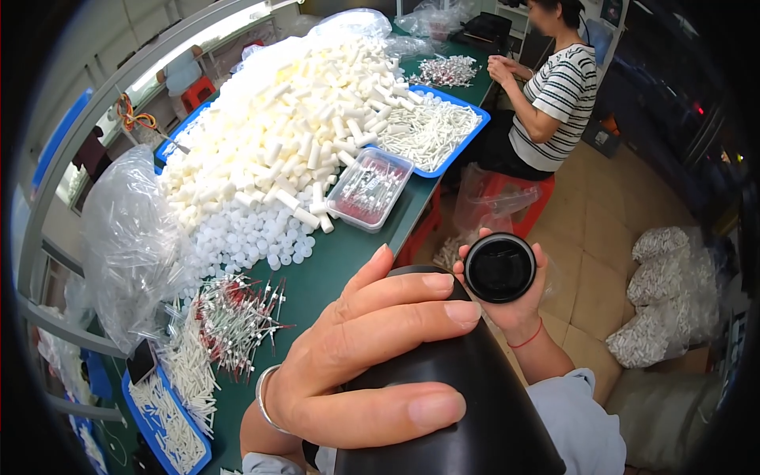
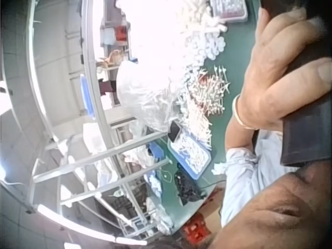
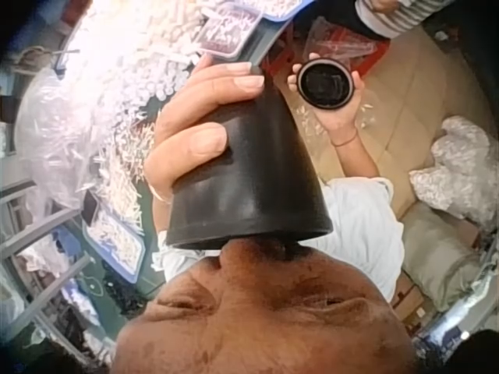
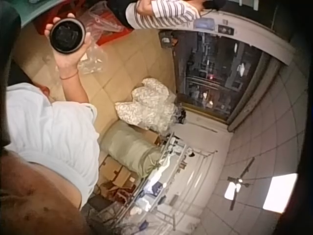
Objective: The person assembles small plastic parts by hand, inserting plastic sticks into white plastic connector components.
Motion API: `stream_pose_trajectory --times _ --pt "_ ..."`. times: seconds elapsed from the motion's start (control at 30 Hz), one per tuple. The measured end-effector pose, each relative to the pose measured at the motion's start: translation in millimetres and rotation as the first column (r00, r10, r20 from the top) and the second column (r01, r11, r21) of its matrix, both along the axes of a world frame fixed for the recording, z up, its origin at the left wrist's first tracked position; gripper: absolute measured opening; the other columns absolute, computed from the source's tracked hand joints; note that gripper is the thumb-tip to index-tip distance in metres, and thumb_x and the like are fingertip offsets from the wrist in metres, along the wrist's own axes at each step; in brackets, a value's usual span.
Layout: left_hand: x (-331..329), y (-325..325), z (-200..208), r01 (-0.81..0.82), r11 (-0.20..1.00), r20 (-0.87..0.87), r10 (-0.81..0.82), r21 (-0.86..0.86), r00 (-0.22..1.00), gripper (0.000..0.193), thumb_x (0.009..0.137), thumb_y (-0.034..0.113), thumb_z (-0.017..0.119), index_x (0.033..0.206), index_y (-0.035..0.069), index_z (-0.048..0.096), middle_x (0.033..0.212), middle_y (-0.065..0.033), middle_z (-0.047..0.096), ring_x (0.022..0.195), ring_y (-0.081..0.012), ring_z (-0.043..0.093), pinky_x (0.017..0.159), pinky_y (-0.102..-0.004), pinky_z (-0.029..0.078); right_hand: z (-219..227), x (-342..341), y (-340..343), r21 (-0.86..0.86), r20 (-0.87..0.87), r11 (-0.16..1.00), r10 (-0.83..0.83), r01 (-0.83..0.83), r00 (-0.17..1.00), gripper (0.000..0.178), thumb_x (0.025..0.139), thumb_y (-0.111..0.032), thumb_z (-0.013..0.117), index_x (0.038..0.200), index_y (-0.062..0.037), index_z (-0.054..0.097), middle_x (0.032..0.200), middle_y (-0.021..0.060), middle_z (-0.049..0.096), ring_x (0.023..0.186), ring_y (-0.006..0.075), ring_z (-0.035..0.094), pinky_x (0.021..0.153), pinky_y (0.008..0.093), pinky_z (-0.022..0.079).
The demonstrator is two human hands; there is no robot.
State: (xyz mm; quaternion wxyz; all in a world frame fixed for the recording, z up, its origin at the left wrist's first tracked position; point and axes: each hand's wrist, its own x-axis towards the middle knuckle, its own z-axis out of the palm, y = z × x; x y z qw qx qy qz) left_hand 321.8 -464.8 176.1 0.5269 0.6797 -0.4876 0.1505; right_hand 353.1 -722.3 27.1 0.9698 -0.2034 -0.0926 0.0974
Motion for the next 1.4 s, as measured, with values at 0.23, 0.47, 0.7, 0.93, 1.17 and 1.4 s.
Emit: stream_pose_trajectory --times 0.23,0.47,0.7,0.93,1.17,1.4 --pt "2 3 5 0.014 1.0 0.007 -0.014 0.028 1.0 0.024 0.095 0.036 0.045 0.117 0.027 0.039 0.118 -0.027 0.055 0.11 -0.0469 0.055 0.106 -0.0666 0.024 -1 0 2 -0.012 -0.006 0.999 -0.032 0.032 0.999 0.079 0.086 -0.064 0.046 0.135 -0.0016 0.041 0.123 0.0262 0.054 0.109 0.0409 0.058 0.095 0.0491 0.049" --pt "1 7 9 0.016 1.0 0.036 -0.016 0.004 0.999 0.025 0.096 0.036 0.044 0.119 0.028 0.039 0.12 -0.0275 0.054 0.112 -0.048 0.054 0.107 -0.0665 0.022 6 -2 5 -0.036 0.017 0.998 -0.046 0.046 0.999 0.076 0.087 -0.063 0.047 0.133 -0.0015 0.045 0.121 0.0262 0.056 0.107 0.0402 0.058 0.095 0.0479 0.048" --pt "2 12 12 0.07 0.995 0.035 -0.073 0.078 0.997 0.027 0.097 0.034 0.042 0.123 0.029 0.038 0.123 -0.0285 0.052 0.116 -0.0487 0.05 0.108 -0.0659 0.019 11 -3 8 -0.039 0.004 0.998 -0.057 0.057 0.998 0.075 0.088 -0.062 0.047 0.13 -0.0007 0.048 0.117 0.0261 0.059 0.104 0.0386 0.06 0.094 0.0467 0.048" --pt "1 17 22 0.084 0.988 0.033 -0.089 0.132 0.995 0.029 0.097 0.033 0.042 0.125 0.029 0.038 0.124 -0.0285 0.051 0.117 -0.0488 0.05 0.109 -0.0658 0.018 3 -2 4 -0.063 0.041 0.997 -0.045 0.048 0.998 0.079 0.086 -0.064 0.047 0.135 -0.0015 0.042 0.124 0.0261 0.054 0.109 0.0411 0.058 0.095 0.0493 0.048" --pt "-2 17 23 0.069 0.991 0.026 -0.073 0.115 0.997 0.029 0.097 0.034 0.042 0.125 0.029 0.038 0.124 -0.0281 0.051 0.118 -0.0485 0.049 0.109 -0.0662 0.017 9 -4 8 -0.059 0.028 0.996 -0.062 0.064 0.998 0.076 0.088 -0.063 0.046 0.132 -0.0009 0.045 0.12 0.0264 0.057 0.107 0.0398 0.058 0.096 0.0477 0.047" --pt "1 -11 -14 0.039 0.967 0.06 -0.025 -0.25 0.998 0.031 0.091 0.021 0.054 0.12 0.012 0.048 0.119 -0.0287 0.056 0.109 -0.0435 0.058 0.105 -0.0579 0.032 11 -4 7 -0.038 0.014 0.998 -0.042 0.043 0.999 0.074 0.087 -0.062 0.047 0.134 -0.0046 0.045 0.12 0.026 0.056 0.107 0.0408 0.058 0.095 0.0494 0.047"
